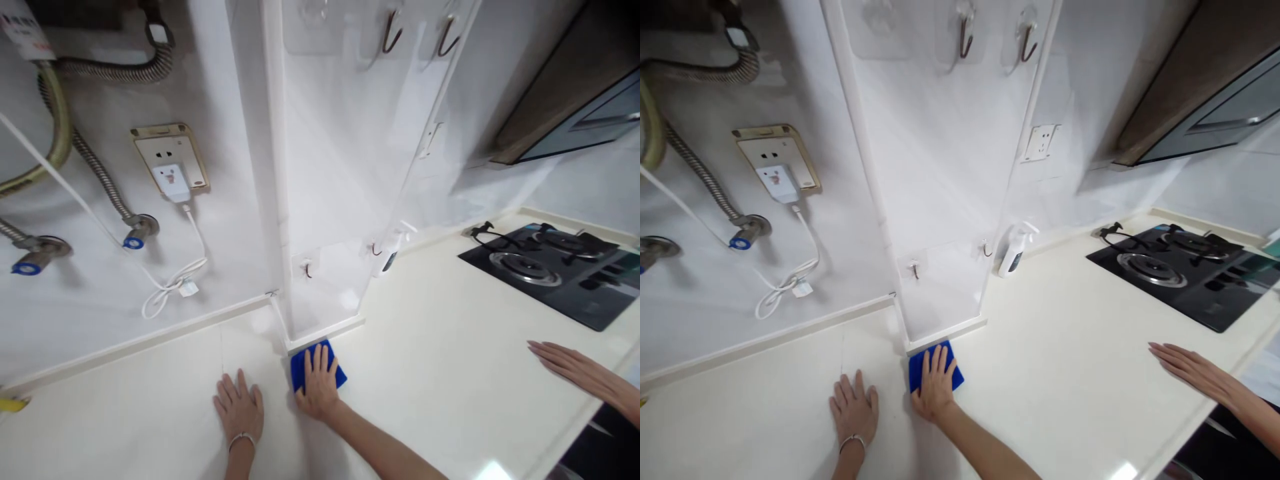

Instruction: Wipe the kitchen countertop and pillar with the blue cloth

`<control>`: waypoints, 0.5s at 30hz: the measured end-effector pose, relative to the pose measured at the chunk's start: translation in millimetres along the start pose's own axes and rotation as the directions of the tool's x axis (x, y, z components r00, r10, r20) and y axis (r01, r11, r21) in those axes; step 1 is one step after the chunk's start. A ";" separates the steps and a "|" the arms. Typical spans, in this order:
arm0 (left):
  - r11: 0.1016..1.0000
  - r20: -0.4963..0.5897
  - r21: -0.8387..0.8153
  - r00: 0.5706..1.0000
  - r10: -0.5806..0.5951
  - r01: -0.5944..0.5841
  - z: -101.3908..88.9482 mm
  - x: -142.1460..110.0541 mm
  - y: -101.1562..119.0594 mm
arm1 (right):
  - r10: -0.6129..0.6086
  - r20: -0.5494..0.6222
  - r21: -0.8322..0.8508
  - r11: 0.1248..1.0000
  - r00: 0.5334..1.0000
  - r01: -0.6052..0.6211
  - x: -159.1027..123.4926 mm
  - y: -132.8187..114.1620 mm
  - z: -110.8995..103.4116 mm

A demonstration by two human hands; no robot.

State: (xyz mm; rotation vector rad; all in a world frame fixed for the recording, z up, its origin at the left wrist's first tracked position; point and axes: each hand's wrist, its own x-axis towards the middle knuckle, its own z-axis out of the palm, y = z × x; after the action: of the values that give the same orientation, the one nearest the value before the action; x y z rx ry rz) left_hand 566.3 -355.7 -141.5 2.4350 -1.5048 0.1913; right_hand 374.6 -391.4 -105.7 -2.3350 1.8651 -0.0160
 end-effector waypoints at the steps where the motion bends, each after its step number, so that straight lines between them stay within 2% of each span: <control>1: 1.000 -0.008 -0.006 1.000 0.001 -0.001 0.5 -0.3 -0.3 | -0.083 0.013 0.033 0.996 0.996 0.082 -7.9 -9.6 -2.0; 4: 0.999 -0.025 -0.031 1.000 0.008 -0.009 3.0 -0.8 -3.7 | -0.335 0.034 0.169 0.930 0.942 0.325 -28.2 -28.4 -7.0; 6: 0.998 -0.014 -0.070 1.000 0.007 -0.008 3.7 1.5 -9.5 | -0.441 0.030 0.272 0.867 0.897 0.418 -36.0 -26.1 -8.3; 7: 0.995 0.005 -0.101 1.000 -0.001 0.001 3.0 3.7 -13.4 | -0.456 0.005 0.320 0.844 0.890 0.430 -38.7 -19.2 -7.5; 9: 0.984 0.062 -0.174 0.997 -0.036 0.047 -1.2 9.9 -20.9 | -0.399 -0.112 0.395 0.823 0.910 0.409 -45.2 6.5 -1.2; 10: 0.975 0.090 -0.210 0.995 -0.053 0.071 -4.6 12.9 -23.2 | -0.327 -0.205 0.417 0.824 0.923 0.384 -50.7 24.7 4.7; 12: 0.957 0.096 -0.282 0.995 -0.039 0.064 -12.4 16.0 -20.9 | -0.177 -0.358 0.429 0.841 0.917 0.330 -69.6 68.3 21.6; 15: 0.918 -0.014 -0.378 0.992 0.124 -0.120 -20.2 4.7 5.4 | -0.089 -0.449 0.404 0.867 0.889 0.291 -116.7 137.6 52.7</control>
State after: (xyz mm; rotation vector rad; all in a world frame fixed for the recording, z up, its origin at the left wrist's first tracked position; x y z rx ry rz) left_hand 564.2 -356.0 -120.2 2.0429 -1.5342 -0.0833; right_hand 220.4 -301.7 -164.9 -2.2681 1.5247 -0.9509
